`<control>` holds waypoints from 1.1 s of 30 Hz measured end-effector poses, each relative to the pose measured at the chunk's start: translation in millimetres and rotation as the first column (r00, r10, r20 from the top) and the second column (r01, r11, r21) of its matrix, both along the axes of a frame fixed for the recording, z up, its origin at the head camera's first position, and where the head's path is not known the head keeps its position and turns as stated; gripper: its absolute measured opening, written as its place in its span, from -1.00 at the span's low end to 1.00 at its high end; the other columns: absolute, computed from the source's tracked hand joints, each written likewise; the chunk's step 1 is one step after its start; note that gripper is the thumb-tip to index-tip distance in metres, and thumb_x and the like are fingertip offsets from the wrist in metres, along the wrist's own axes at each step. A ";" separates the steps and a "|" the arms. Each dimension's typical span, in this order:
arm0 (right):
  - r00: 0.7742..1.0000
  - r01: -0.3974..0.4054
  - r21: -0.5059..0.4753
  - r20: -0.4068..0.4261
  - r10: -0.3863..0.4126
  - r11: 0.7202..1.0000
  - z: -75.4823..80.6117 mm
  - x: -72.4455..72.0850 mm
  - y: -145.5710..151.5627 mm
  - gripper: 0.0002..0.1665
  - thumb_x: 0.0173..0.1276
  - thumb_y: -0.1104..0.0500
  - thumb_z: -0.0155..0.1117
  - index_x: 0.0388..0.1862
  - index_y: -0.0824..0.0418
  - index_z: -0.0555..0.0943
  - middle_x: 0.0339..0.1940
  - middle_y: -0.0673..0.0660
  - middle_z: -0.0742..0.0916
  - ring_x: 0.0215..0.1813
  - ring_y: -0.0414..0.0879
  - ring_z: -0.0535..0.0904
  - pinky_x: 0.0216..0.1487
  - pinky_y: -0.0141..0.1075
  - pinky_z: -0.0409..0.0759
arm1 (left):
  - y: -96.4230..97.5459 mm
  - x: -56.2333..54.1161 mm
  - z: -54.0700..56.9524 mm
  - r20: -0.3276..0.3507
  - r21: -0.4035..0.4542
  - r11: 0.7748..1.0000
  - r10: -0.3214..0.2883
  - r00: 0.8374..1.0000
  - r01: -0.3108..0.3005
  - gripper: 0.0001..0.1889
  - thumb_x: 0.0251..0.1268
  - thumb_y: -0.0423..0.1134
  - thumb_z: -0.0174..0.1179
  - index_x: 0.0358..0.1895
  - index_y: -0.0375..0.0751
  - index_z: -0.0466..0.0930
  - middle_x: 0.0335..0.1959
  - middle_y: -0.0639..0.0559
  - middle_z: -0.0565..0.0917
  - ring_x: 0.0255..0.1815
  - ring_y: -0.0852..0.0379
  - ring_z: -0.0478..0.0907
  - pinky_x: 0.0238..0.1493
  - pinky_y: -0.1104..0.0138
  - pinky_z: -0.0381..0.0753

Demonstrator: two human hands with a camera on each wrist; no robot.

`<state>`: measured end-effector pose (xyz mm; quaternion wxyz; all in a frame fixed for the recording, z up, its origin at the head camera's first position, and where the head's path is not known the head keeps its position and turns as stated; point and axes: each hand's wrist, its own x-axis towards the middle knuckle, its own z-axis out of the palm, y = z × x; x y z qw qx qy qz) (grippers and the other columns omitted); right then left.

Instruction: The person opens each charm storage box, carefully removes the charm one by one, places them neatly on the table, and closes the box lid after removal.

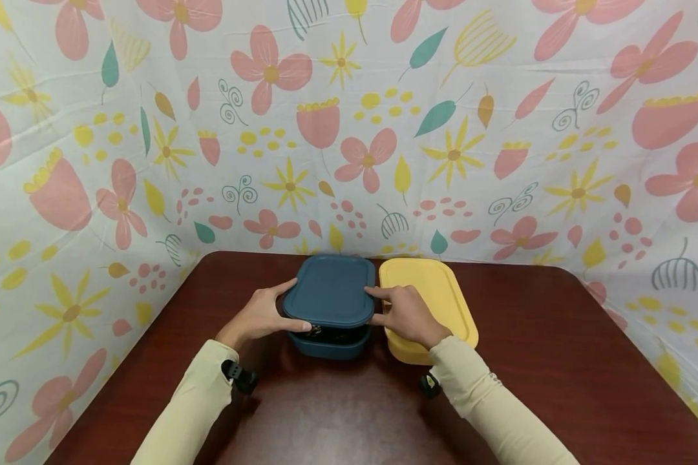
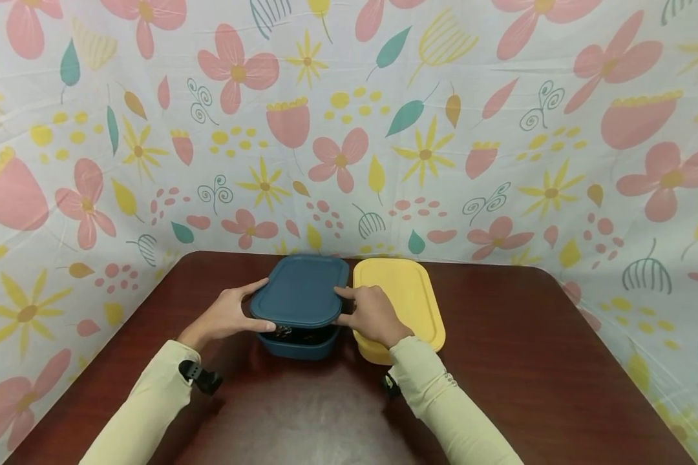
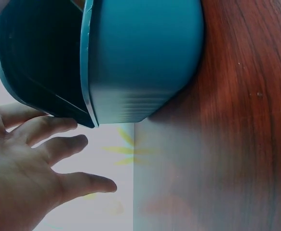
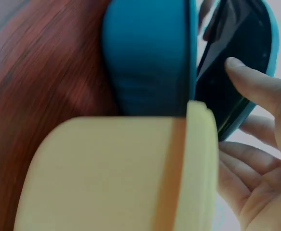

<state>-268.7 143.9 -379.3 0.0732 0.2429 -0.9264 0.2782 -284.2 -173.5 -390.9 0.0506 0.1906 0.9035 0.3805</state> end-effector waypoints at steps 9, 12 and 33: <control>0.993 -0.008 -0.011 -0.114 0.006 1.000 -2.0 -8.3 4.7 -0.52 0.30 0.26 0.34 0.22 0.09 0.69 -0.90 -0.07 0.45 -0.73 -0.31 0.38 -0.57 -0.47 0.37 | -1.2 -0.1 2.5 -0.016 0.047 0.999 0.003 1.000 -0.002 0.13 -0.04 0.23 0.51 0.61 -0.03 0.12 0.54 -0.18 0.32 0.53 -0.22 0.30 0.38 -0.17 0.43; 0.986 -0.012 -0.021 -0.169 0.008 1.000 -1.0 -9.7 5.6 -0.55 0.32 0.26 0.36 0.19 0.07 0.71 -0.82 -0.03 0.53 -0.67 -0.26 0.53 -0.47 -0.43 0.57 | -0.9 0.4 4.4 -0.026 0.070 0.998 0.010 1.000 -0.008 0.12 -0.01 0.22 0.50 0.61 -0.01 0.11 0.53 -0.17 0.35 0.54 -0.22 0.29 0.39 -0.18 0.42; 0.904 -0.126 -0.191 -0.426 0.033 0.973 21.4 -1.5 12.6 -0.64 0.26 0.28 0.46 0.06 0.12 0.77 -0.13 0.12 0.85 -0.29 -0.10 0.79 -0.30 -0.30 0.76 | -1.4 21.2 33.2 -0.273 0.209 0.978 0.055 0.960 0.003 -0.02 0.13 -0.03 0.49 0.58 0.38 0.08 0.47 0.03 0.46 0.52 -0.10 0.36 0.41 -0.21 0.38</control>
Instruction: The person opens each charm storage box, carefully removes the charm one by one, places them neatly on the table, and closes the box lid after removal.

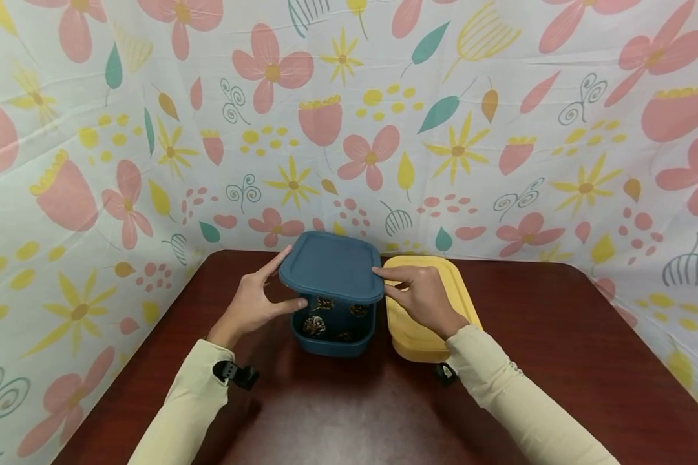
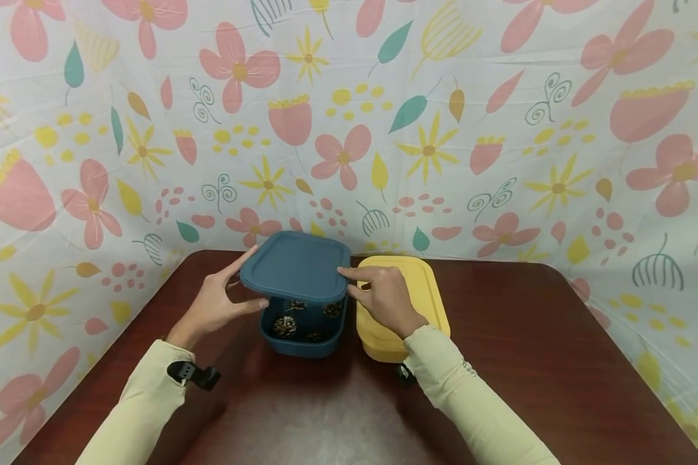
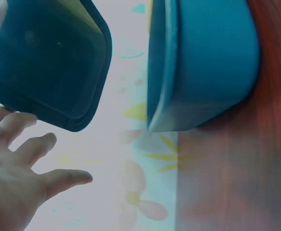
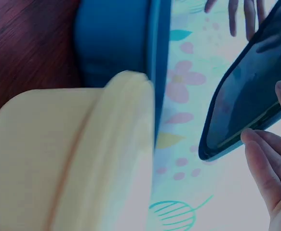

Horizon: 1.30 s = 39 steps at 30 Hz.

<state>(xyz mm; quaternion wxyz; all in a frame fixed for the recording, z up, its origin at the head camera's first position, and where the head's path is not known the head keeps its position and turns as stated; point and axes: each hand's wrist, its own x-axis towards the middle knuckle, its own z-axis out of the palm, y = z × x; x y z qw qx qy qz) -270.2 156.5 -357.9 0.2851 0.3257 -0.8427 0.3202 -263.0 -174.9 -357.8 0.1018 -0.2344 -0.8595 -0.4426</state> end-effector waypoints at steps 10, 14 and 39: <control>1.000 -0.007 -0.084 -0.020 0.005 0.996 9.9 11.4 0.1 -0.63 0.29 0.35 0.40 0.06 0.10 0.78 -0.15 0.12 0.86 -0.28 -0.11 0.79 -0.27 -0.27 0.77 | 9.6 6.9 9.5 -0.382 0.105 0.972 0.235 0.894 -0.210 -0.59 0.45 -0.18 0.23 0.32 0.16 0.57 -0.77 0.00 0.54 -0.93 0.41 -0.04 -0.84 0.40 0.10; 1.000 -0.010 -0.124 -0.007 0.009 0.992 9.3 14.5 1.1 -0.66 0.29 0.32 0.42 0.03 0.10 0.79 -0.18 0.08 0.86 -0.33 -0.17 0.77 -0.28 -0.35 0.74 | 9.7 10.1 10.7 -0.438 0.137 0.966 0.259 0.861 -0.221 -0.65 0.40 -0.20 0.28 0.21 0.09 0.67 -0.73 0.02 0.65 -0.86 0.40 0.29 -0.78 0.46 0.15; 0.973 -0.002 -0.381 0.214 0.090 0.925 13.9 -1.3 -16.2 -0.66 0.49 0.23 0.22 -0.50 0.31 0.71 -0.66 0.24 0.69 -0.69 -0.14 0.63 -0.56 -0.24 0.67 | 9.4 14.8 29.2 -0.108 0.224 0.964 0.173 0.979 -0.146 -0.61 0.46 -0.16 0.21 0.27 -0.17 0.58 0.06 -0.25 0.74 -0.46 0.42 0.66 -0.41 0.50 0.66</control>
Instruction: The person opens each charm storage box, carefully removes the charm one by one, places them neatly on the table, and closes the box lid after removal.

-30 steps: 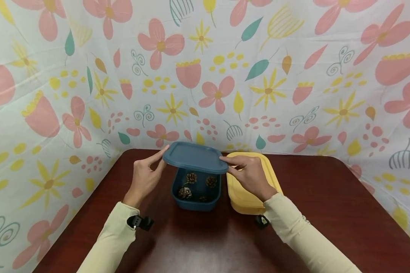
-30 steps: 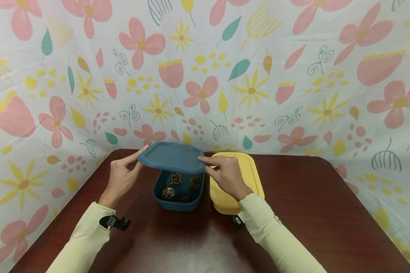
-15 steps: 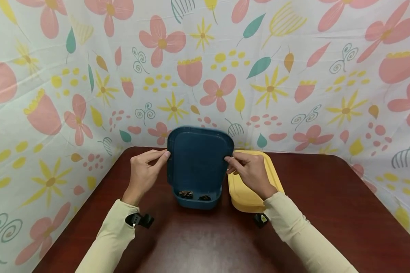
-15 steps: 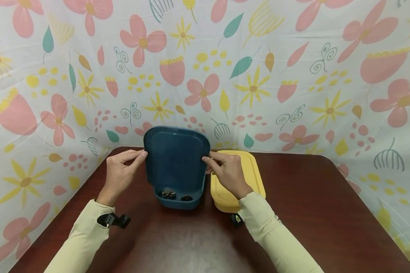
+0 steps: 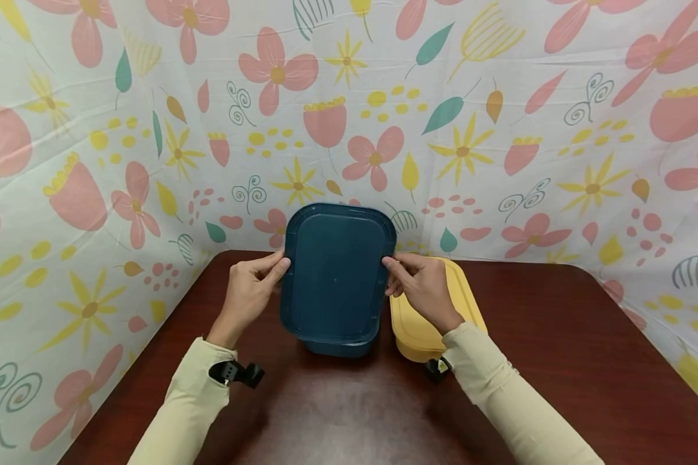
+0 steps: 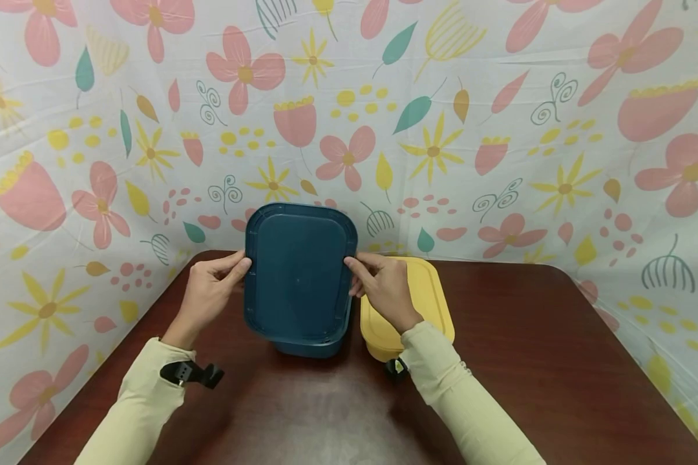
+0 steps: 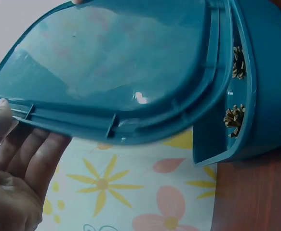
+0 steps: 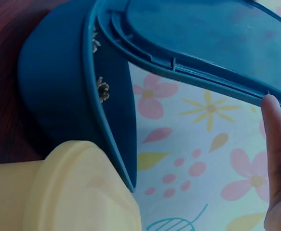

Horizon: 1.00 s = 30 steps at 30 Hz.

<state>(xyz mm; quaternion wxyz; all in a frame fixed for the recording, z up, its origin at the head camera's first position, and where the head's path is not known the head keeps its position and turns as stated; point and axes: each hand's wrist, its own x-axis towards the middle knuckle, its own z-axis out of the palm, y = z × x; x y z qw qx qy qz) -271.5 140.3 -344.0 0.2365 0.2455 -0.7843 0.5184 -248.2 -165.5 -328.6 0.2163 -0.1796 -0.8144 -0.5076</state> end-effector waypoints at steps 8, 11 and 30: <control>0.986 -0.006 0.002 0.168 0.005 1.000 -2.9 -5.7 0.8 -0.64 0.49 0.04 0.25 0.08 0.25 0.72 -0.65 0.21 0.71 -0.66 0.10 0.63 -0.59 -0.21 0.65 | -5.7 -7.4 -1.7 0.210 0.074 0.989 -0.144 0.967 0.131 -0.54 0.51 -0.17 0.15 0.36 -0.29 0.48 -0.10 -0.43 0.75 -0.52 0.20 0.75 -0.37 0.26 0.77; 0.975 -0.007 0.051 0.221 -0.005 0.999 -9.9 -6.0 -0.4 -0.58 0.49 0.03 0.25 0.16 0.27 0.67 -0.64 0.20 0.72 -0.67 0.04 0.63 -0.57 -0.20 0.66 | -7.8 -10.3 -7.1 0.299 0.163 0.969 -0.226 0.927 0.184 -0.52 0.53 -0.22 0.12 0.41 -0.33 0.42 0.01 -0.48 0.69 -0.47 0.19 0.77 -0.35 0.22 0.78; 0.960 -0.102 0.381 0.280 -0.010 0.919 -19.3 17.6 60.1 -0.55 0.53 -0.01 0.20 0.27 0.17 0.61 -0.40 0.10 0.79 -0.50 -0.08 0.72 -0.43 -0.33 0.68 | -110.3 -24.7 -29.4 0.489 -0.006 1.000 -0.012 0.872 0.017 -0.51 0.64 -0.27 -0.11 0.50 -0.43 0.23 0.30 -0.55 0.48 -0.26 0.40 0.67 -0.23 0.29 0.77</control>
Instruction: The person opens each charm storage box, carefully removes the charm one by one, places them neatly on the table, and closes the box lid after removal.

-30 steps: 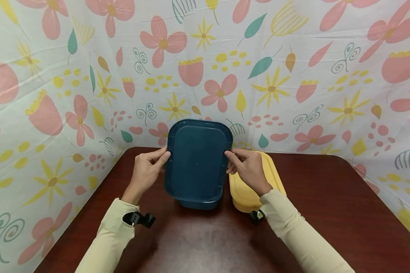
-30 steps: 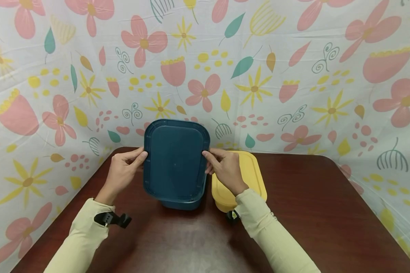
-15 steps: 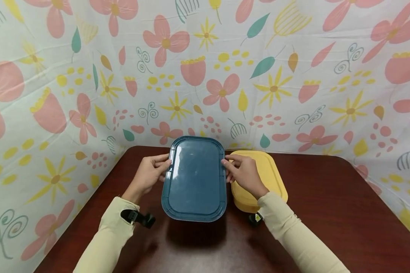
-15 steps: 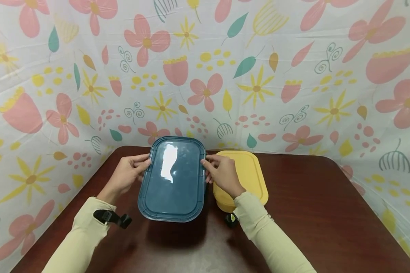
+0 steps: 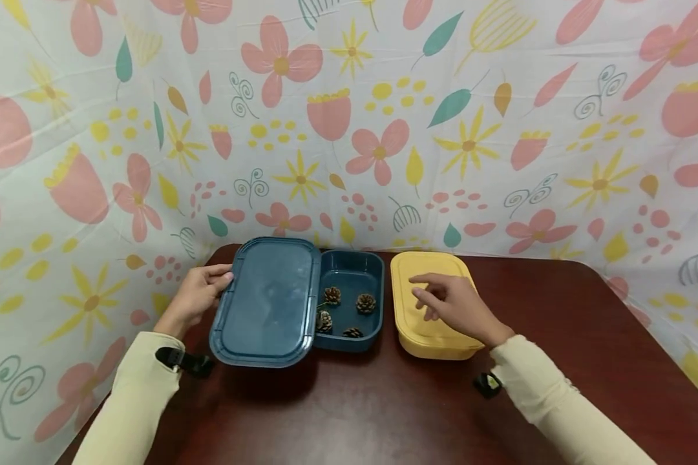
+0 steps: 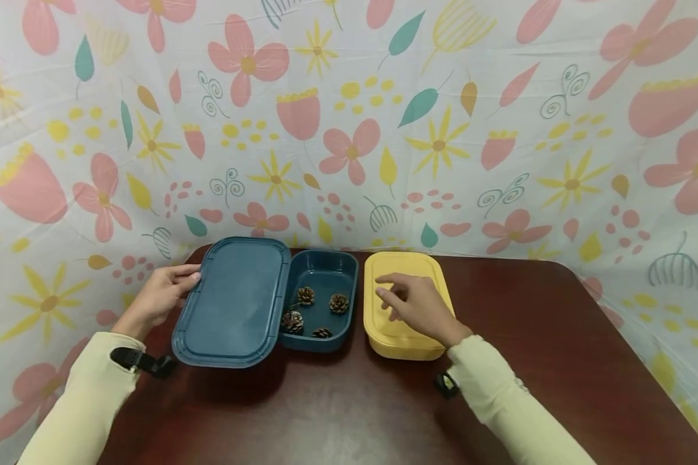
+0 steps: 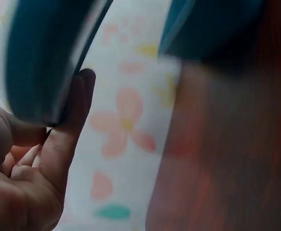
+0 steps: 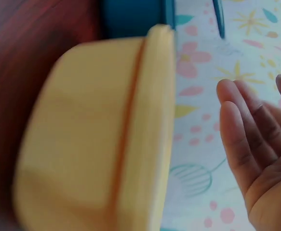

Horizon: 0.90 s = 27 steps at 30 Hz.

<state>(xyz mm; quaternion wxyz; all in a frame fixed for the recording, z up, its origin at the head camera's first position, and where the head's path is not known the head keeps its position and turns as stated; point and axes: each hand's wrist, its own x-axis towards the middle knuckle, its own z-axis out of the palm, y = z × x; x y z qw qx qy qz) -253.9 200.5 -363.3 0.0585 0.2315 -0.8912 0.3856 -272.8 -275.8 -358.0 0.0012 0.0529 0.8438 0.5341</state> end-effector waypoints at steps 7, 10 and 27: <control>0.997 0.034 0.061 -0.068 -0.030 0.998 -9.9 34.1 40.9 -0.66 0.52 0.04 0.21 0.11 0.18 0.69 -0.44 -0.05 0.76 -0.48 -0.29 0.66 -0.46 -0.37 0.63 | -40.4 -22.5 -8.9 0.101 -0.177 0.982 0.080 0.992 -0.062 -0.47 0.67 -0.21 -0.18 0.53 -0.41 0.17 0.45 -0.50 0.33 0.21 -0.23 0.59 0.06 0.10 0.73; 0.996 0.050 0.044 -0.074 -0.047 0.998 -14.5 47.3 52.9 -0.71 0.52 0.09 0.22 0.08 0.19 0.70 -0.48 -0.08 0.75 -0.50 -0.30 0.64 -0.50 -0.36 0.61 | -50.9 -31.1 -14.9 0.140 -0.210 0.975 0.100 0.985 -0.069 -0.46 0.68 -0.21 -0.21 0.55 -0.42 0.12 0.50 -0.50 0.23 0.39 -0.39 0.40 0.21 -0.04 0.63; 0.988 0.133 -0.001 -0.076 -0.132 0.991 -35.7 81.2 88.6 -0.75 0.51 0.22 0.21 0.09 0.20 0.68 -0.48 -0.06 0.73 -0.52 -0.22 0.63 -0.57 -0.31 0.61 | -58.7 -57.0 -35.7 0.239 -0.338 0.940 0.130 0.962 -0.043 -0.49 0.62 -0.24 -0.09 0.44 -0.51 0.26 0.23 -0.46 0.49 -0.07 -0.05 0.59 -0.19 0.27 0.65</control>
